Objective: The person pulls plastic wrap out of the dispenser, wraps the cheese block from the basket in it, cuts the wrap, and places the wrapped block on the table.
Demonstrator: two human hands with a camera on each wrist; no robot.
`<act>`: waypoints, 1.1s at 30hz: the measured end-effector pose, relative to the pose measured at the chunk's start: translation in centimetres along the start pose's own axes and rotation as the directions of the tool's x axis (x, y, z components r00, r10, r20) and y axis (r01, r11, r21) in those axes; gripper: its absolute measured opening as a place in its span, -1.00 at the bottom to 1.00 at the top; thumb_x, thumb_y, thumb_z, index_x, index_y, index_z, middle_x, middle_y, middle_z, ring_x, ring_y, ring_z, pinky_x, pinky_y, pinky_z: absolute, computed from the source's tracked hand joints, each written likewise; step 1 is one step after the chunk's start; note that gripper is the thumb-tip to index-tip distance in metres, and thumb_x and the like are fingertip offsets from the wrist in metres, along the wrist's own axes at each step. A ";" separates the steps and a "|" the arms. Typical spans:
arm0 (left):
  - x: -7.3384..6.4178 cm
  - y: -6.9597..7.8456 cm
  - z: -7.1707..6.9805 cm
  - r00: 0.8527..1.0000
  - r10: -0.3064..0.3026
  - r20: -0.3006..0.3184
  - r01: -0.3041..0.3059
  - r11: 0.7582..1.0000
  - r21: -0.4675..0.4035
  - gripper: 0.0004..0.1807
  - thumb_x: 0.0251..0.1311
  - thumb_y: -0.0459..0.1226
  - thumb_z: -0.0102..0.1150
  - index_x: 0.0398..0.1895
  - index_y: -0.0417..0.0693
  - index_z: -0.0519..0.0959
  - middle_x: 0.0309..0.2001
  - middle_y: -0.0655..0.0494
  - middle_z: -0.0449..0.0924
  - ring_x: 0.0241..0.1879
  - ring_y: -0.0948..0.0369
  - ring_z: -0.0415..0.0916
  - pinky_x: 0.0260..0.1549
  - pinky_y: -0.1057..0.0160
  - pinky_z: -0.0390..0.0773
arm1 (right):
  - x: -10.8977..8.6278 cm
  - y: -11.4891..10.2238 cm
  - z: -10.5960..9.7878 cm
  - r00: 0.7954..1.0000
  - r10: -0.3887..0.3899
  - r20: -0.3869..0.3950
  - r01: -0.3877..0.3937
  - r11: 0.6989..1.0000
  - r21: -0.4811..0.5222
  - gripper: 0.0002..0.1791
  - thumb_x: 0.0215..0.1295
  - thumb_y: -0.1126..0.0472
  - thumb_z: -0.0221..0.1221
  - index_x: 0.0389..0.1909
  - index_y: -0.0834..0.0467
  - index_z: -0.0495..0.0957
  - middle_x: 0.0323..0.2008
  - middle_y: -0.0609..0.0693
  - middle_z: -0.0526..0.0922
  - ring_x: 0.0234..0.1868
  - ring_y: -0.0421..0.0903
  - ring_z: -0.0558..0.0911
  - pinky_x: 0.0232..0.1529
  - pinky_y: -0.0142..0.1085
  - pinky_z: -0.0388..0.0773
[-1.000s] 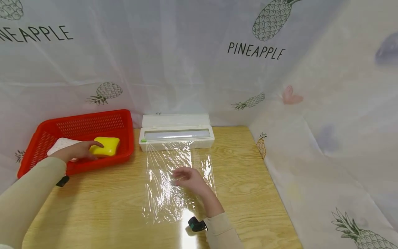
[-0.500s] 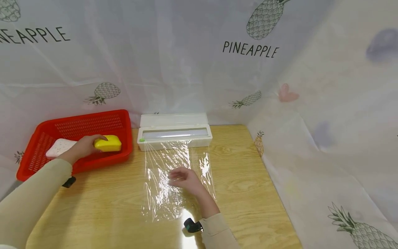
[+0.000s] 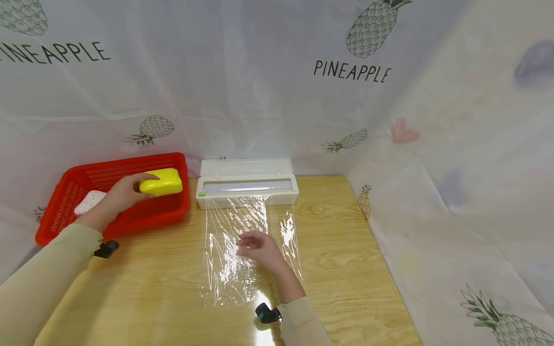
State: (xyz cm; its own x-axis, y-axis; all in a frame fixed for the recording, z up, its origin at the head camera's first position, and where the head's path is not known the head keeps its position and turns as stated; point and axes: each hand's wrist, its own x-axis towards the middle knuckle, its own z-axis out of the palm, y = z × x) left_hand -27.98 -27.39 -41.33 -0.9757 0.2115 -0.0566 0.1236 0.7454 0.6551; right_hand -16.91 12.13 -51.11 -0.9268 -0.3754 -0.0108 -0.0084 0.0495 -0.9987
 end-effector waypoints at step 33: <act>-7.3 10.5 20.7 0.982 0.177 0.061 -0.133 0.890 -0.437 -0.42 0.01 -0.50 0.40 0.13 0.10 0.60 -0.05 0.02 0.37 -0.09 0.08 0.43 -0.15 0.28 0.60 | -2.9 1.8 -1.7 0.961 0.061 -0.268 -0.026 0.991 0.129 -0.51 0.07 0.50 0.34 0.02 0.36 0.40 -0.12 0.18 0.53 -0.20 0.00 0.59 -0.19 -0.31 0.61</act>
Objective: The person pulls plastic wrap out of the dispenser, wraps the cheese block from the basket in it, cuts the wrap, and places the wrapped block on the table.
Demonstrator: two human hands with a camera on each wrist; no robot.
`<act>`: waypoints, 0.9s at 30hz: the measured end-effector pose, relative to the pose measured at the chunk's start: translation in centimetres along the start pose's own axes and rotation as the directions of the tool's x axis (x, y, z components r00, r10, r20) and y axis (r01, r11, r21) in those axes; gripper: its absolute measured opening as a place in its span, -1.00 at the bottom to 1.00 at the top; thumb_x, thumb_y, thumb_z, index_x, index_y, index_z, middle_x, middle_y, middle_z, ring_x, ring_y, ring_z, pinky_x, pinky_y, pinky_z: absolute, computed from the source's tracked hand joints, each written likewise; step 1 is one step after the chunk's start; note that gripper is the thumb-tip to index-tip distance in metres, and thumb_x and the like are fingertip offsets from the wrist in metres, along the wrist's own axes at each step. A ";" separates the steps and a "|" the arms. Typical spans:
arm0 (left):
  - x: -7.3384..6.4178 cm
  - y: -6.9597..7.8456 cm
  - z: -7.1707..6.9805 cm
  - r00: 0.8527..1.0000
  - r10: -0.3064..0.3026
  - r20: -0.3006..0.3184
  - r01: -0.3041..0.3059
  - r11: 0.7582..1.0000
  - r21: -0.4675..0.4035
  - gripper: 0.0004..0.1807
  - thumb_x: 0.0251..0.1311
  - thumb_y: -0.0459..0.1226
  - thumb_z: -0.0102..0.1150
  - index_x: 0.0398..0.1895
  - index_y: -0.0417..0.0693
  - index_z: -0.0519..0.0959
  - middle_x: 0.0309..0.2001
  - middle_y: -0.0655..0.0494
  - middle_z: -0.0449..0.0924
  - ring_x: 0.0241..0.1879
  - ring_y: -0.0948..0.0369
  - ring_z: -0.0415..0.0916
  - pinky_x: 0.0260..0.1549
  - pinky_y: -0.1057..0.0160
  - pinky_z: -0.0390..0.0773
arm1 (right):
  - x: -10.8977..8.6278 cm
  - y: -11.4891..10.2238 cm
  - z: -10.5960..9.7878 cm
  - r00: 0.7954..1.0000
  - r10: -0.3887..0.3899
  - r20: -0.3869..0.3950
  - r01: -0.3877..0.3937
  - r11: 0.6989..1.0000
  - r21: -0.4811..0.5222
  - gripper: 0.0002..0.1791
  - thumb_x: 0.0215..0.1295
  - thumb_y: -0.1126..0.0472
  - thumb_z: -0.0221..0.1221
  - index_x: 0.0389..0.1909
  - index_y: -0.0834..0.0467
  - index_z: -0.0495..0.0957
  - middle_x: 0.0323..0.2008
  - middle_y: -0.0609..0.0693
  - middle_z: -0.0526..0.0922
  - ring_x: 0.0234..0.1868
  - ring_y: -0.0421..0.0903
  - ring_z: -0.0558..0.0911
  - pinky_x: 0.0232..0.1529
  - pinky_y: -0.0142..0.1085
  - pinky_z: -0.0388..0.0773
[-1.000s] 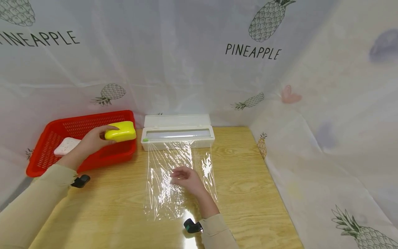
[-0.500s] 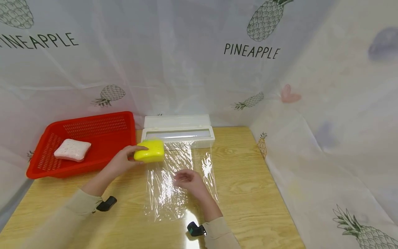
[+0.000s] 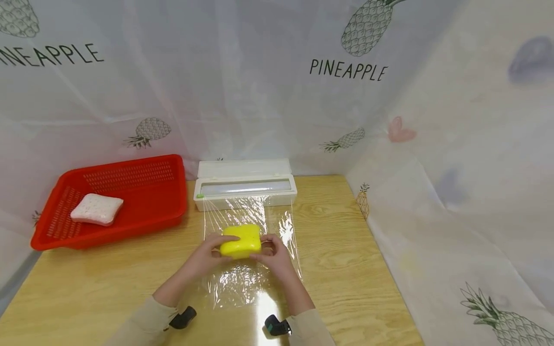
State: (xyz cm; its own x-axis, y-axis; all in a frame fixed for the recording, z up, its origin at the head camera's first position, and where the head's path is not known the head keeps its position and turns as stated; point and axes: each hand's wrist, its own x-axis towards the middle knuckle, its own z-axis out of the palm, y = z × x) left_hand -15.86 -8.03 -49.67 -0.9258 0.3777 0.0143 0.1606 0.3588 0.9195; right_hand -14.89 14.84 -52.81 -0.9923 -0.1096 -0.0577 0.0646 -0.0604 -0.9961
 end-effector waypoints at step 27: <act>-2.2 -5.1 5.1 0.973 -0.171 -0.155 0.114 0.940 -0.322 -0.25 0.01 -0.54 0.36 0.35 -0.22 0.37 -0.18 -0.09 0.49 -0.21 0.09 0.51 -0.29 0.34 0.61 | -2.5 4.8 -1.7 0.998 -0.017 -0.057 0.013 0.998 -0.064 -0.56 -0.10 0.62 0.38 -0.15 0.45 0.46 0.03 0.26 0.50 -0.17 -0.06 0.58 -0.10 -0.37 0.58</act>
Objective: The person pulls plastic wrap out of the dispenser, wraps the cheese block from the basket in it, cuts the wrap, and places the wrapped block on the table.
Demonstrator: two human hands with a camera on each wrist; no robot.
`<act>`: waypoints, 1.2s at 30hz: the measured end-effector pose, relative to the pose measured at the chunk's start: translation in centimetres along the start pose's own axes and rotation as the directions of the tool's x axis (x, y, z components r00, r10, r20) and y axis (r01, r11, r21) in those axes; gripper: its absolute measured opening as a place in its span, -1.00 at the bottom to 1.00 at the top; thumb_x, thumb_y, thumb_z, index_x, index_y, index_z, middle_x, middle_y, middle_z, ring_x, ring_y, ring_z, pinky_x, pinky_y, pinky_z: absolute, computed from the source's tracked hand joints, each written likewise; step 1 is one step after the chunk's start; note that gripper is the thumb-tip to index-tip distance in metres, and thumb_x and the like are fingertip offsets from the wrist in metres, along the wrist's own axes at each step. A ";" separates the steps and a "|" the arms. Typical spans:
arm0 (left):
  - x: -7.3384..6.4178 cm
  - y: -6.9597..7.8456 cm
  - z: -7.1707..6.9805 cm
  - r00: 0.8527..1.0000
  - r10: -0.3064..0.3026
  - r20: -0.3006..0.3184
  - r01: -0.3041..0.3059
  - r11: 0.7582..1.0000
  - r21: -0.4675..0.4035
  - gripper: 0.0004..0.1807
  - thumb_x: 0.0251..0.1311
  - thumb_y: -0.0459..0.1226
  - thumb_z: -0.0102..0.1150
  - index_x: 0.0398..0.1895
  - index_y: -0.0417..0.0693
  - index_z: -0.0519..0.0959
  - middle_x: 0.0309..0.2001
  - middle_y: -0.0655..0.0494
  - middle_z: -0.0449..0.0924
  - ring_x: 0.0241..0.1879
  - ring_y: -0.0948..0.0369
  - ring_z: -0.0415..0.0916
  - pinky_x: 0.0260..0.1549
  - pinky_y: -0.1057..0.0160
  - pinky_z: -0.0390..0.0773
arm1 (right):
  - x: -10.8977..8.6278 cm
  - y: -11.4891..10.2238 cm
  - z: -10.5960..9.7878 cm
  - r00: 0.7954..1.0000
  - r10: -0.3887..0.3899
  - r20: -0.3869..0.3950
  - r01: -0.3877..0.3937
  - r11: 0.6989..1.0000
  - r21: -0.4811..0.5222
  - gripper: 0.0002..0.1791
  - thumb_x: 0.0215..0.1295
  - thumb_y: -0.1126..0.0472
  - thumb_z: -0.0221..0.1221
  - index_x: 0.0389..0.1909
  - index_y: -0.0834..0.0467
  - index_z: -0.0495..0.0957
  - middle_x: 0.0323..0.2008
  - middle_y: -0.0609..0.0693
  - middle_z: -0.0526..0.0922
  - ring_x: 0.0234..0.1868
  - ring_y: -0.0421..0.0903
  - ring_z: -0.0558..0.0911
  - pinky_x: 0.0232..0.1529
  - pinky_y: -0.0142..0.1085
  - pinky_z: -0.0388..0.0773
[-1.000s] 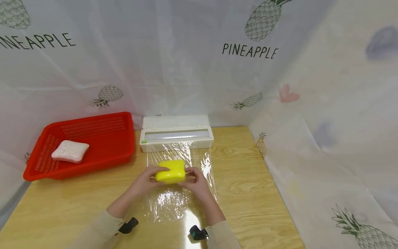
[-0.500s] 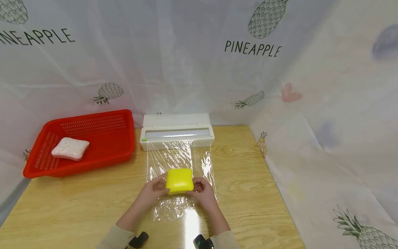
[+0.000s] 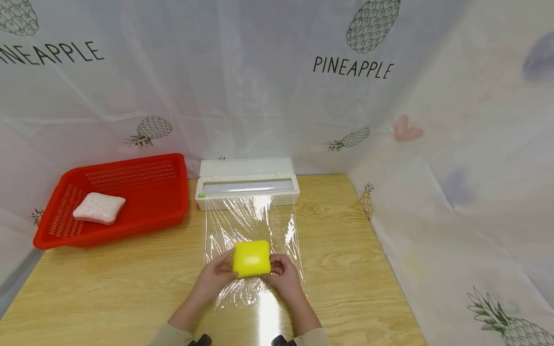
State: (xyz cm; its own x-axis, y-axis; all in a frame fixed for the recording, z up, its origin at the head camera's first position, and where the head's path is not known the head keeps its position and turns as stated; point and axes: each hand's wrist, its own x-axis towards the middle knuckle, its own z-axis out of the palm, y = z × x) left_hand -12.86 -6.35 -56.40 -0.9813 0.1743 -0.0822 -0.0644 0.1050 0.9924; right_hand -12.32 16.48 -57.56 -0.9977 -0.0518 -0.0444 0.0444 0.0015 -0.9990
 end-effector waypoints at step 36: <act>-4.3 -2.4 -10.1 0.841 0.245 0.483 -0.526 0.583 0.619 -0.39 -0.49 -0.12 0.65 -0.24 0.36 0.53 -0.18 0.48 0.37 -0.10 0.30 0.29 -0.10 0.04 0.33 | -3.1 0.9 -12.9 0.873 -0.246 0.421 0.477 0.608 -0.634 -0.53 -0.32 -0.15 0.56 -0.29 -0.20 0.65 -0.16 -0.24 0.53 -0.03 -0.18 0.38 0.05 -0.28 -0.01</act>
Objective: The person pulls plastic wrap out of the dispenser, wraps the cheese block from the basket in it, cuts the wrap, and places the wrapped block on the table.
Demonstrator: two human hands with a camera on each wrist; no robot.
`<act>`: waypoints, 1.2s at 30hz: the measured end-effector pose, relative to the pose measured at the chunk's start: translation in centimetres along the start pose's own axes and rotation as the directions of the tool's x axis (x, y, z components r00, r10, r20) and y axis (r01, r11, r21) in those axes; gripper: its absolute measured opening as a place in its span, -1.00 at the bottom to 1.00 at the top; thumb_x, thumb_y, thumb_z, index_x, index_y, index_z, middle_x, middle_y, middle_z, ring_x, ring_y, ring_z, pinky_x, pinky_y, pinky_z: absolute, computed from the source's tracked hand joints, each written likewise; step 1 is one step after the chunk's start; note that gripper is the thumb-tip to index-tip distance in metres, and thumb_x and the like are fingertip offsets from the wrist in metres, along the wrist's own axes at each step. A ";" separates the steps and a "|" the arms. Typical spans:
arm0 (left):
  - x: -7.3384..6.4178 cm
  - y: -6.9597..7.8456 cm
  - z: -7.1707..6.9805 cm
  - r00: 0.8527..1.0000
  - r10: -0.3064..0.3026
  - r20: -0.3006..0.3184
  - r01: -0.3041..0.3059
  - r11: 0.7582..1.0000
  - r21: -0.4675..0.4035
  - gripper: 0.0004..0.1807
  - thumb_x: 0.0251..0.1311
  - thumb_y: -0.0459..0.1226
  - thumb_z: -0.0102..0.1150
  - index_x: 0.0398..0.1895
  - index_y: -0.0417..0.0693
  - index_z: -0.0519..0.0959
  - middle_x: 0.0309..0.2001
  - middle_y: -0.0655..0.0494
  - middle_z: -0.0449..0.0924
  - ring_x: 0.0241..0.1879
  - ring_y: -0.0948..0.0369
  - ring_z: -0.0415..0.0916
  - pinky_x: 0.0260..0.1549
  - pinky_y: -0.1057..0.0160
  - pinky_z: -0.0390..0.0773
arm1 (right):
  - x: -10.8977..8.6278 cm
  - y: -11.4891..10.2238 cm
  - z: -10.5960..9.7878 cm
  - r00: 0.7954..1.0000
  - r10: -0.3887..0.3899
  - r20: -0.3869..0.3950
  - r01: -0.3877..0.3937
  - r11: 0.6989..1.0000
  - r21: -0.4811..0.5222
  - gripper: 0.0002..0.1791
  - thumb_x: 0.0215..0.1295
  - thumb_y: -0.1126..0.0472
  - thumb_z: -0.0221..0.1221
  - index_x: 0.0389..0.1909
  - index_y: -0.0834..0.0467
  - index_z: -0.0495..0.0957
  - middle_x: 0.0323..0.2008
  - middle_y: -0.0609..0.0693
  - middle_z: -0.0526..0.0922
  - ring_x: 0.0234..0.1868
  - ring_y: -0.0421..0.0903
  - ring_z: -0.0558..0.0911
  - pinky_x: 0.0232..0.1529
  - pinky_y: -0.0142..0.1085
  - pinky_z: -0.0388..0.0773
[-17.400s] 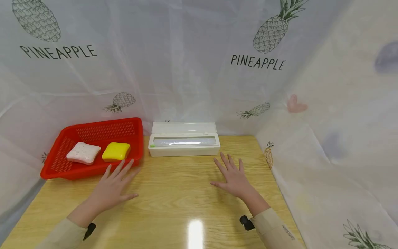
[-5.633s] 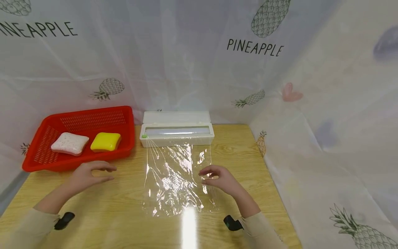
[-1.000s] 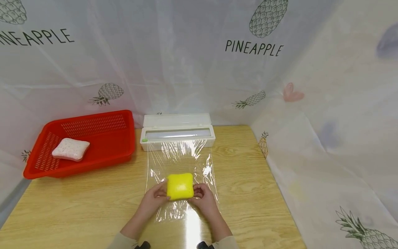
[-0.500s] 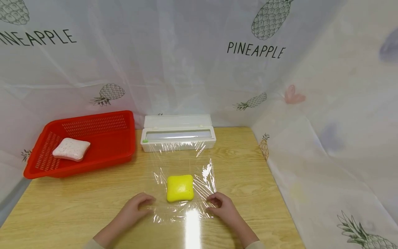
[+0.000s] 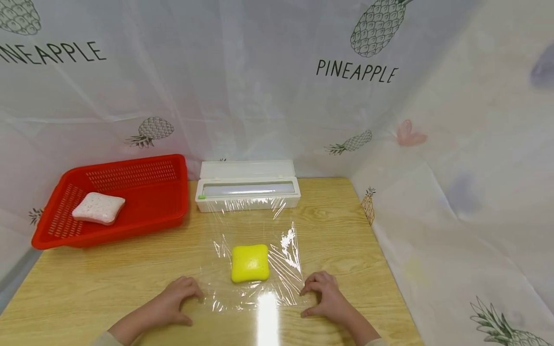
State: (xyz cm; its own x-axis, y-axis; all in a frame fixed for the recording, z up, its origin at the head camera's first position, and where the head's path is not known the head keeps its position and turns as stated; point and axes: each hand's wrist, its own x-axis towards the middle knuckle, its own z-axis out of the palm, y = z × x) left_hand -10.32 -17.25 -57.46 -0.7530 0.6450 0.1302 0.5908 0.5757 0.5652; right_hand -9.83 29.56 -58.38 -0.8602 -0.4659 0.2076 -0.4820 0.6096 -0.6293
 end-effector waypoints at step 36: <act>-0.3 -0.3 0.7 0.994 0.062 -0.093 -0.067 0.996 -0.051 -0.79 -0.18 -0.03 0.50 -0.46 0.44 0.63 -0.24 0.52 0.37 -0.19 0.39 0.23 -0.19 0.14 0.25 | -1.0 0.4 1.2 0.993 -0.079 -0.088 0.085 0.994 0.067 -0.66 -0.08 0.11 0.50 -0.19 -0.08 0.76 -0.10 -0.10 0.54 0.04 -0.08 0.36 0.14 -0.36 -0.07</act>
State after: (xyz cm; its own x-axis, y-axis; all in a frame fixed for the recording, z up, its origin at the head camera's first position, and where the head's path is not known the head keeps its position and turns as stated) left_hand -10.03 -17.27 -58.23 -0.7387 0.6299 0.2399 0.6241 0.5049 0.5963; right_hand -8.97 29.50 -59.68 -0.8308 -0.4540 0.3218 -0.5411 0.5238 -0.6580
